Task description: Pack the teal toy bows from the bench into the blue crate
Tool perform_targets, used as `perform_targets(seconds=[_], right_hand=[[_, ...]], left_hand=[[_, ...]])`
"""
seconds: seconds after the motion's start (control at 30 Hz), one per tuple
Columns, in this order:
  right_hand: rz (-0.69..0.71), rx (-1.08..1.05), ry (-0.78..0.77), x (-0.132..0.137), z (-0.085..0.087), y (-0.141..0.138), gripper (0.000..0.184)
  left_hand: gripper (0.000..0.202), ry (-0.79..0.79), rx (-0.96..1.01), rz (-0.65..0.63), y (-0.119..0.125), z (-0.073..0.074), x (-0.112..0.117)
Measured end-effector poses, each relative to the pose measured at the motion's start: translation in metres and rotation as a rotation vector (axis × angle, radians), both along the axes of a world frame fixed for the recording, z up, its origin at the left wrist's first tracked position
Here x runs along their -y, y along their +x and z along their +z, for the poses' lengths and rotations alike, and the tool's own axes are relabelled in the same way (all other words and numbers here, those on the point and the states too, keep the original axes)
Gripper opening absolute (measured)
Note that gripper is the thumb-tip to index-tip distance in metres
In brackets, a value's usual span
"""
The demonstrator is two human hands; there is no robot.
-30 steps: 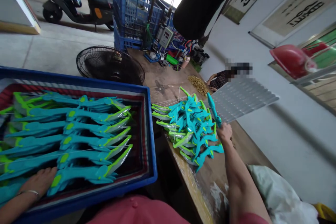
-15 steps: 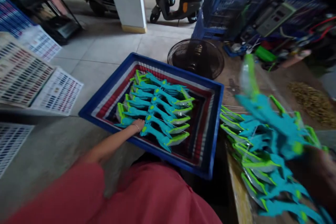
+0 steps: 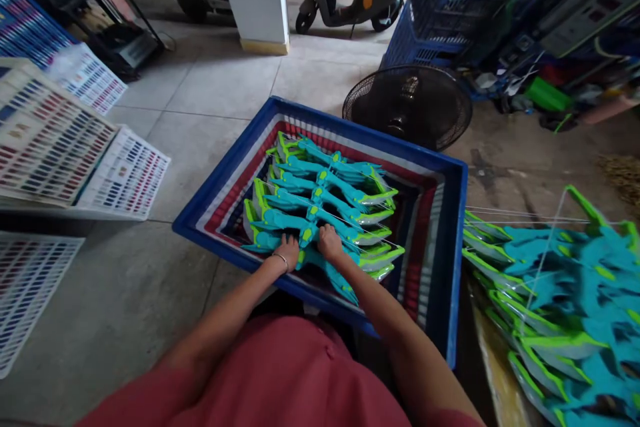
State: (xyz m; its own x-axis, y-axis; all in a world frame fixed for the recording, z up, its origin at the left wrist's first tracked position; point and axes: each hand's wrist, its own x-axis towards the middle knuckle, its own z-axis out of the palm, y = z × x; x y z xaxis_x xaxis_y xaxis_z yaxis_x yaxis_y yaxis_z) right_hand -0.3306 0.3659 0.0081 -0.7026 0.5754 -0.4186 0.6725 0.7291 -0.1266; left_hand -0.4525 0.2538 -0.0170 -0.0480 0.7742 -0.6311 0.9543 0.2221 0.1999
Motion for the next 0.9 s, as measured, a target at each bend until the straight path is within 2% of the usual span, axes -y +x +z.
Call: perform_targets(seconds=[0.07,0.17,0.3,0.37,0.43,0.57,0.63,0.67,0.73,0.77,0.8,0.83,0.9], right_hand=[[-0.018,-0.001,0.002,0.000,-0.015,-0.008,0.032],[-0.041,-0.004,-0.005,0.001,-0.023,-0.017,0.036],[-0.068,-0.011,-0.034,0.007,-0.010,-0.018,0.034],[-0.082,-0.021,-0.051,0.010,-0.001,-0.017,0.029],[-0.096,-0.039,-0.058,0.009,-0.001,-0.019,0.025],[-0.117,-0.063,-0.029,0.003,-0.014,-0.030,0.026],[-0.052,-0.106,-0.022,0.003,-0.010,-0.028,0.024],[-0.004,-0.158,-0.010,0.000,-0.003,-0.020,0.023],[0.033,-0.325,0.061,-0.014,0.021,0.013,0.024],[-0.007,-0.418,0.121,-0.027,0.036,0.041,0.025],[-0.086,-0.493,0.184,-0.044,0.053,0.077,0.025],[-0.264,-0.547,0.265,-0.065,0.069,0.119,0.019],[-0.502,-0.579,0.382,-0.109,0.100,0.214,0.024]], left_hand=[[0.072,-0.039,-0.022,0.001,-0.001,0.002,-0.001],[0.071,-0.069,-0.046,0.002,-0.005,0.014,-0.003],[0.049,-0.030,-0.086,-0.035,-0.011,0.041,-0.001],[0.049,0.047,-0.145,-0.066,-0.017,0.043,-0.002],[0.060,0.222,-0.286,-0.050,-0.027,0.029,-0.009],[0.063,0.286,-0.334,-0.071,-0.038,-0.014,-0.028],[0.063,0.305,-0.334,-0.058,-0.040,-0.024,-0.029],[0.064,0.309,-0.338,-0.054,-0.040,-0.025,-0.028],[0.065,0.292,-0.356,-0.046,-0.041,-0.026,-0.027],[0.065,0.286,-0.364,-0.050,-0.042,-0.026,-0.027],[0.065,0.282,-0.368,-0.053,-0.044,-0.027,-0.027],[0.065,0.283,-0.370,-0.042,-0.045,-0.028,-0.028],[0.068,0.285,-0.338,0.022,-0.048,-0.032,-0.029]])
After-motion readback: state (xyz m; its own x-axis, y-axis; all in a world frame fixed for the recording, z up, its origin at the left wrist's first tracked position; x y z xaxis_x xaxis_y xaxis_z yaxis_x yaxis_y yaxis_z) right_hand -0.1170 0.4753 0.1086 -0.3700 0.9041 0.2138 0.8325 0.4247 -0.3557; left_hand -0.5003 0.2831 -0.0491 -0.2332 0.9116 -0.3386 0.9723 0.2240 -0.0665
